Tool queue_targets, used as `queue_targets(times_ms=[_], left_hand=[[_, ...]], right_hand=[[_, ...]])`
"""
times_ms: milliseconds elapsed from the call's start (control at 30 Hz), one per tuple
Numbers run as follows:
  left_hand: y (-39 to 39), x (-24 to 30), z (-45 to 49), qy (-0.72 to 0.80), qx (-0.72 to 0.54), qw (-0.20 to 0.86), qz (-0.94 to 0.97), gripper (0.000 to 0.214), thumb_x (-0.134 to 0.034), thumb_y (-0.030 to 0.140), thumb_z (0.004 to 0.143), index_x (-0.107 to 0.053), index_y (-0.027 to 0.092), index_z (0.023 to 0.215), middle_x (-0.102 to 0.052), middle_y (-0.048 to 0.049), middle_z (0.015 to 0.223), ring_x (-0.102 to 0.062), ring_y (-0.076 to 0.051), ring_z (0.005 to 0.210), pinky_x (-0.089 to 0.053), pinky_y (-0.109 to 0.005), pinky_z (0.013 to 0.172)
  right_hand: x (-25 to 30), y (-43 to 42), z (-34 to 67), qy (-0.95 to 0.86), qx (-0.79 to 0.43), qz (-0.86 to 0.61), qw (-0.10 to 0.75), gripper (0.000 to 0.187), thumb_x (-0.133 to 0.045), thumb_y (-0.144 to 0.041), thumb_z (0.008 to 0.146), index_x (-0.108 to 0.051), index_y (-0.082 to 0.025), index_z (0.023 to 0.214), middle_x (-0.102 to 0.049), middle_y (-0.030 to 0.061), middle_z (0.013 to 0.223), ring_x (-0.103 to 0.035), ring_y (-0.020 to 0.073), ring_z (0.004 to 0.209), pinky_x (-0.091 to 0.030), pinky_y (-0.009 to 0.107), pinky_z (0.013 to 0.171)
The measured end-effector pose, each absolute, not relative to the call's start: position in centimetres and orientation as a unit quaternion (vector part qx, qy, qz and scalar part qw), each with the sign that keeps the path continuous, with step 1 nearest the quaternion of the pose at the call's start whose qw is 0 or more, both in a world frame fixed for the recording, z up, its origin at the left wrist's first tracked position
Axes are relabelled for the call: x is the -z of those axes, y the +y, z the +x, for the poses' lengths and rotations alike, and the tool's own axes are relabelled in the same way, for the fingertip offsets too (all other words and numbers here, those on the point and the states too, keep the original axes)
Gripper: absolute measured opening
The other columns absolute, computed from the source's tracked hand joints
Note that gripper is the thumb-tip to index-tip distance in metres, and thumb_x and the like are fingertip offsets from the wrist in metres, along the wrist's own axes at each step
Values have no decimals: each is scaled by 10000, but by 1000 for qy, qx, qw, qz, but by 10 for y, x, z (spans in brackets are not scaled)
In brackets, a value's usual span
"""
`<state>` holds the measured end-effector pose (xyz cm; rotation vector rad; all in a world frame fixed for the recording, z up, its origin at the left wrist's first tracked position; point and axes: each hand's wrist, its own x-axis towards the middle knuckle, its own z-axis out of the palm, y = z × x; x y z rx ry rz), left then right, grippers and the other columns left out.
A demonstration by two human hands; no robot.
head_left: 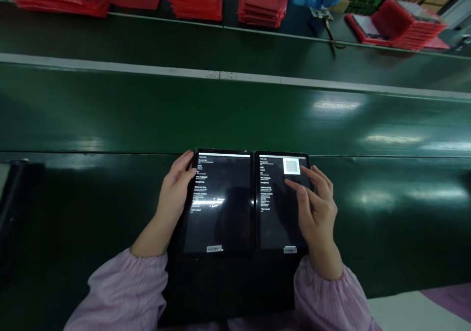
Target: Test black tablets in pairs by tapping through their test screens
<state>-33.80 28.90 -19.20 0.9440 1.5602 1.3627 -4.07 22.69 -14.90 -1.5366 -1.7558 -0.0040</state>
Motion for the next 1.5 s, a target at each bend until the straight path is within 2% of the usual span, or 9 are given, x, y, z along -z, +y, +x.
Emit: queue_targets(times_ms=[333, 400, 500, 633, 833, 967, 1100, 1267, 1500], left_hand=[[289, 192, -341, 620, -536, 409, 402, 347, -712, 282, 811, -840, 306, 1133, -718, -24, 1492, -497, -308, 1560, -328, -513, 1342], [289, 191, -341, 623, -529, 414, 401, 369, -713, 282, 814, -839, 301, 1159, -718, -30, 1495, -503, -300, 1556, -324, -505, 1342], [289, 191, -342, 619, -531, 420, 399, 385, -694, 265, 819, -837, 295, 1175, -710, -37, 1509, -506, -297, 1554, -322, -504, 1342], [289, 194, -341, 607, -543, 428, 390, 408, -676, 243, 796, -832, 279, 1172, -705, -56, 1511, -528, -305, 1538, -338, -502, 1334], [289, 196, -344, 621, -493, 425, 438, 565, -747, 295, 777, -752, 262, 1341, -593, -104, 1610, -515, -329, 1545, -349, -510, 1326], [288, 197, -345, 631, -461, 397, 481, 742, -877, 398, 695, -711, 268, 1406, -491, -116, 1673, -432, -378, 1593, -348, -524, 1324], [288, 196, -343, 608, -517, 420, 432, 486, -795, 376, 791, -790, 296, 1270, -598, -74, 1588, -475, -344, 1570, -337, -513, 1329], [297, 192, -341, 613, -544, 404, 406, 346, -741, 276, 780, -845, 303, 1108, -691, -53, 1490, -482, -325, 1565, -316, -526, 1340], [309, 194, -340, 616, -530, 404, 421, 365, -724, 232, 796, -830, 305, 1137, -686, -45, 1494, -515, -318, 1542, -344, -535, 1331]], right_hand=[[157, 223, -66, -806, -54, -511, 294, 384, -477, -322, 1132, -853, -256, 1176, -610, 108, 1582, -360, 402, 1609, -524, 681, 1173], [157, 225, -63, -798, -39, -518, 305, 391, -496, -312, 1125, -874, -239, 1057, -665, 105, 1525, -392, 407, 1593, -532, 673, 1164], [155, 229, -53, -758, 2, -551, 348, 414, -532, -277, 1109, -867, -242, 869, -787, 86, 1312, -547, 374, 1483, -595, 602, 1086], [151, 232, -42, -697, 23, -600, 392, 404, -524, -292, 1113, -873, -261, 911, -833, 77, 1100, -705, 328, 1276, -640, 531, 960], [151, 232, -41, -691, 15, -606, 394, 387, -520, -336, 1120, -870, -260, 972, -818, 89, 1149, -699, 330, 1276, -614, 548, 998], [157, 237, -40, -689, 41, -631, 354, 437, -454, -435, 1135, -859, -274, 1096, -733, 120, 1345, -565, 381, 1424, -508, 661, 1131], [165, 243, -41, -698, 41, -640, 318, 478, -407, -496, 1136, -825, -278, 1217, -600, 133, 1527, -391, 430, 1559, -372, 763, 1218], [171, 248, -38, -702, 25, -643, 304, 509, -386, -494, 1139, -813, -242, 1253, -536, 151, 1596, -305, 467, 1609, -302, 798, 1246], [165, 246, -32, -666, 34, -646, 371, 425, -441, -427, 1135, -832, -272, 1198, -667, 125, 1464, -435, 419, 1537, -378, 760, 1222]])
